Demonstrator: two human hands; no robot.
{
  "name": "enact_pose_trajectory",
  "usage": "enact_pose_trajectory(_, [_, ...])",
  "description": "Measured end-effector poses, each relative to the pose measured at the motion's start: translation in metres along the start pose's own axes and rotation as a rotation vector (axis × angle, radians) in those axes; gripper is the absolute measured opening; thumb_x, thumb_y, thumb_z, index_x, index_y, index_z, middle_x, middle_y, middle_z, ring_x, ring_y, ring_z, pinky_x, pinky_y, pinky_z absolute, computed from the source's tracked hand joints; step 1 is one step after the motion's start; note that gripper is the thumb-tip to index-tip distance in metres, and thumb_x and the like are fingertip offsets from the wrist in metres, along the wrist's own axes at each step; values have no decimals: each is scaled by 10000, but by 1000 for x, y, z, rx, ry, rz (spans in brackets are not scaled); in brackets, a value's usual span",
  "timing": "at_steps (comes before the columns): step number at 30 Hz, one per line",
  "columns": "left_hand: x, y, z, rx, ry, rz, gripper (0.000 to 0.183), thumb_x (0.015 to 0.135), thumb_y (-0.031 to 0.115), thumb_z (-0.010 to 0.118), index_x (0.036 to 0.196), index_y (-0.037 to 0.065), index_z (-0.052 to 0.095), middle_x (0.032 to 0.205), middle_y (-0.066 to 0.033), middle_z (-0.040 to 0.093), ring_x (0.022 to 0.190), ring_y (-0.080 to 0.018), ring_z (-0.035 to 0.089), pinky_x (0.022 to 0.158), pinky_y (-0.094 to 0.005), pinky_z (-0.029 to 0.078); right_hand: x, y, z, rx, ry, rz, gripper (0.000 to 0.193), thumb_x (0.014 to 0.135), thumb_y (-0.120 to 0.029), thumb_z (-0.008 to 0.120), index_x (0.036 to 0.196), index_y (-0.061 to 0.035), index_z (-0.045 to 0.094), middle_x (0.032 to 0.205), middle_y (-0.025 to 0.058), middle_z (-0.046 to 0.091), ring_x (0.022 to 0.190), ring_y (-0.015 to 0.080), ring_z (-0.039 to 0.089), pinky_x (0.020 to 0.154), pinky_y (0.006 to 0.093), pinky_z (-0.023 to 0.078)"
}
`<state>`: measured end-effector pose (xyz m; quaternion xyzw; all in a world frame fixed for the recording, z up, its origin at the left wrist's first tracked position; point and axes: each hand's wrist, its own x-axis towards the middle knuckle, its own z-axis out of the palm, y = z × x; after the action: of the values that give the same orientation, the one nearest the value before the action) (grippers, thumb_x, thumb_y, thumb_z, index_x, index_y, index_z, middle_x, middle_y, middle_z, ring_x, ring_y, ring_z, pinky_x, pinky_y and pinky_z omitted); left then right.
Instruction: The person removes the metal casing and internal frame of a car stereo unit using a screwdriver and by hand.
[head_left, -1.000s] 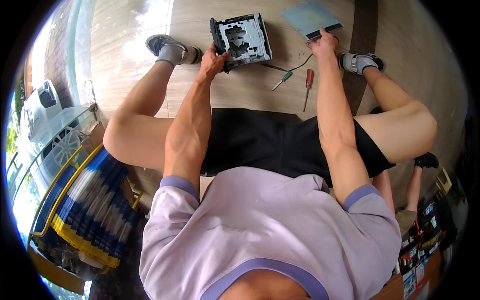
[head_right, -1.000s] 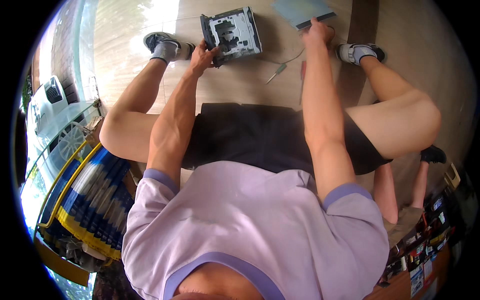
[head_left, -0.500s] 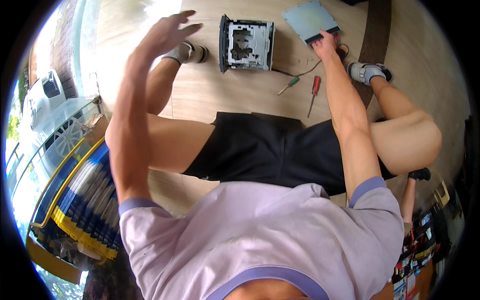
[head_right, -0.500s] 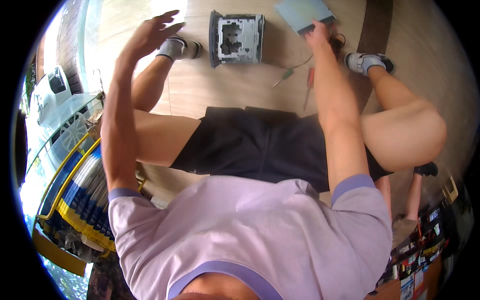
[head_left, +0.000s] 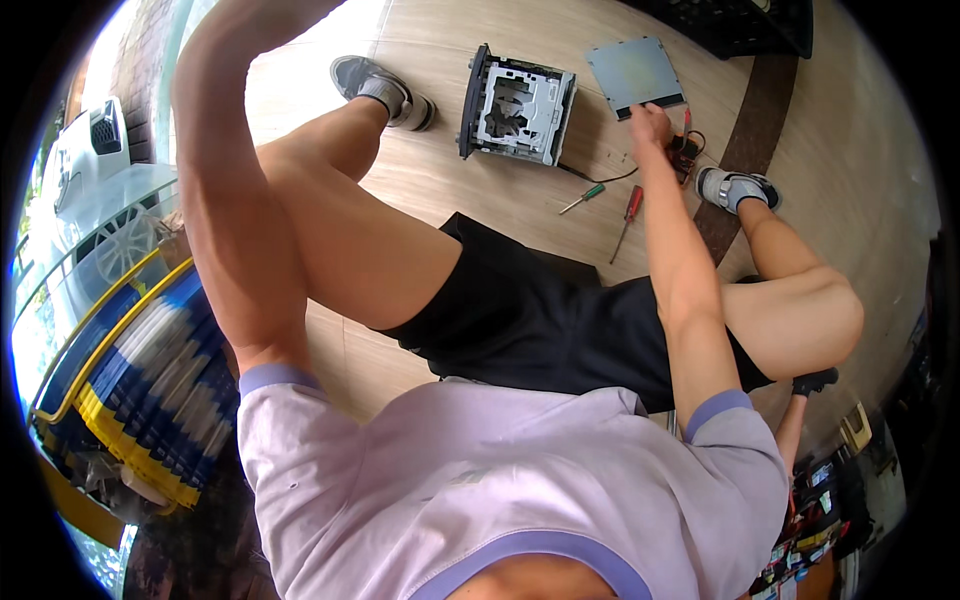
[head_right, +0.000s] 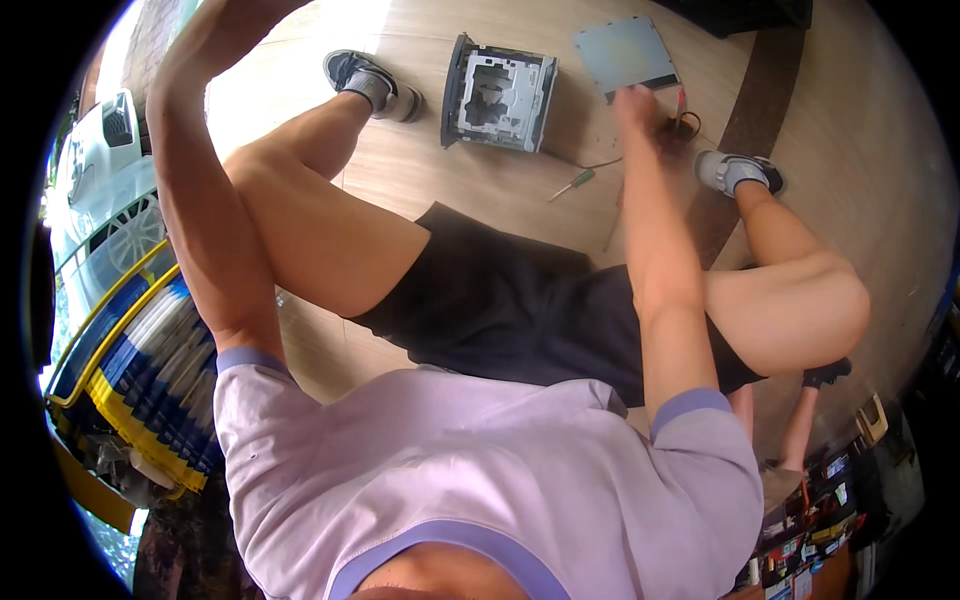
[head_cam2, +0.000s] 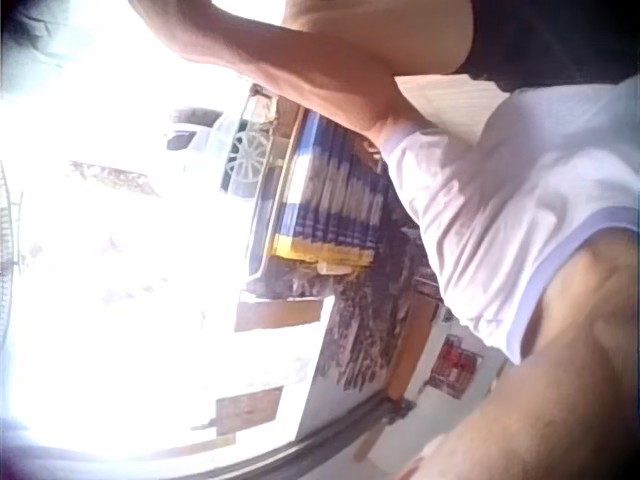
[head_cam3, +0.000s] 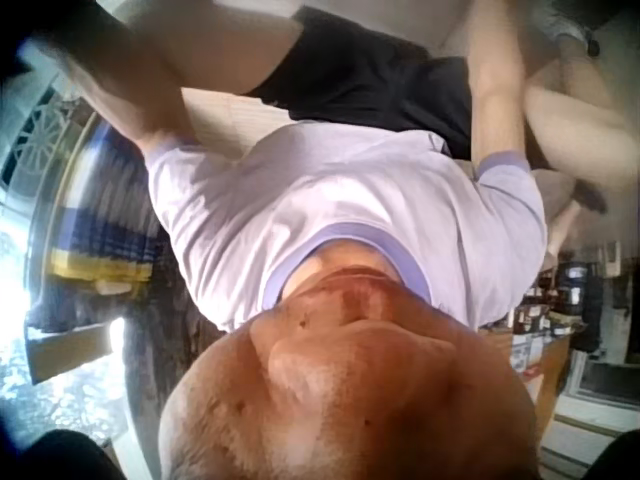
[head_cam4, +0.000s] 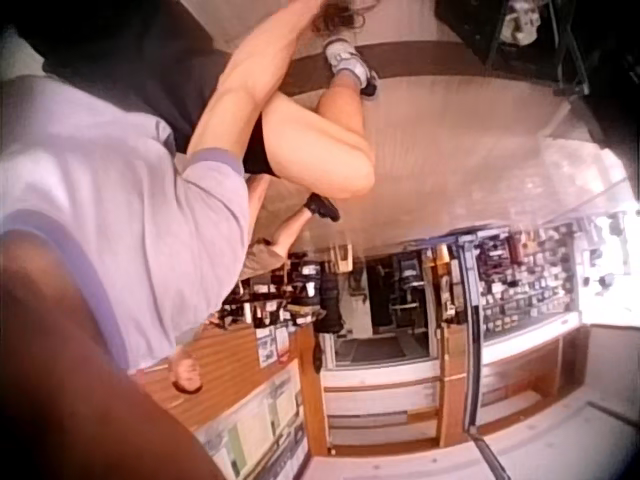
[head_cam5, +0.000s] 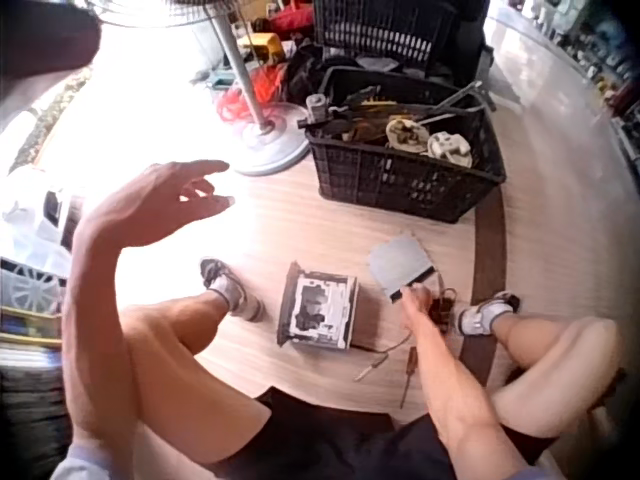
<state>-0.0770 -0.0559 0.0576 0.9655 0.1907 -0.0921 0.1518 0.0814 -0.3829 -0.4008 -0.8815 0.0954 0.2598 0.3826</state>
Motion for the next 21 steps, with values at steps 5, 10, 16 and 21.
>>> enact_pose_trajectory(5, [5, 1, 4, -38, -83, 31, 603, 977, 426, 653, 1438, 53, 544, 1215, -222, 703, 1082, -332, 701, 909, -412, 567, -80, -44, 38, -134, 326, -676, 235, 891, -205, 678, 1071, -60, 719, 988, 154, 737, 847, 299, 729, 735, 387, 570])
enact_pose_trajectory(10, [-8, -8, 1, 12, -47, 51, 640, 971, 467, 642, 1449, 55, 535, 1215, -181, 716, 1075, -306, 704, 915, -387, 561, -174, -99, 62, -169, -256, -1006, 281, 940, -246, 653, 1153, -66, 684, 1059, 160, 696, 945, 367, 689, 805, 438, 565])
enact_pose_trajectory(16, [0, -25, 2, -16, -42, 83, 702, 961, 540, 624, 1451, 46, 531, 1206, -176, 718, 1077, -298, 697, 930, -386, 545, -180, -61, 65, -580, -452, -981, 329, 927, -257, 632, 1224, -118, 611, 1244, 102, 630, 1041, 370, 672, 851, 492, 573])
enact_pose_trajectory(21, [-3, -23, 4, 19, -59, 43, 724, 955, 551, 629, 1462, 45, 519, 1214, -163, 718, 1076, -296, 697, 924, -381, 544, -168, -50, 61, -532, -472, -1079, 376, 938, -223, 609, 1301, -131, 580, 1307, 72, 597, 1054, 353, 675, 844, 492, 574])
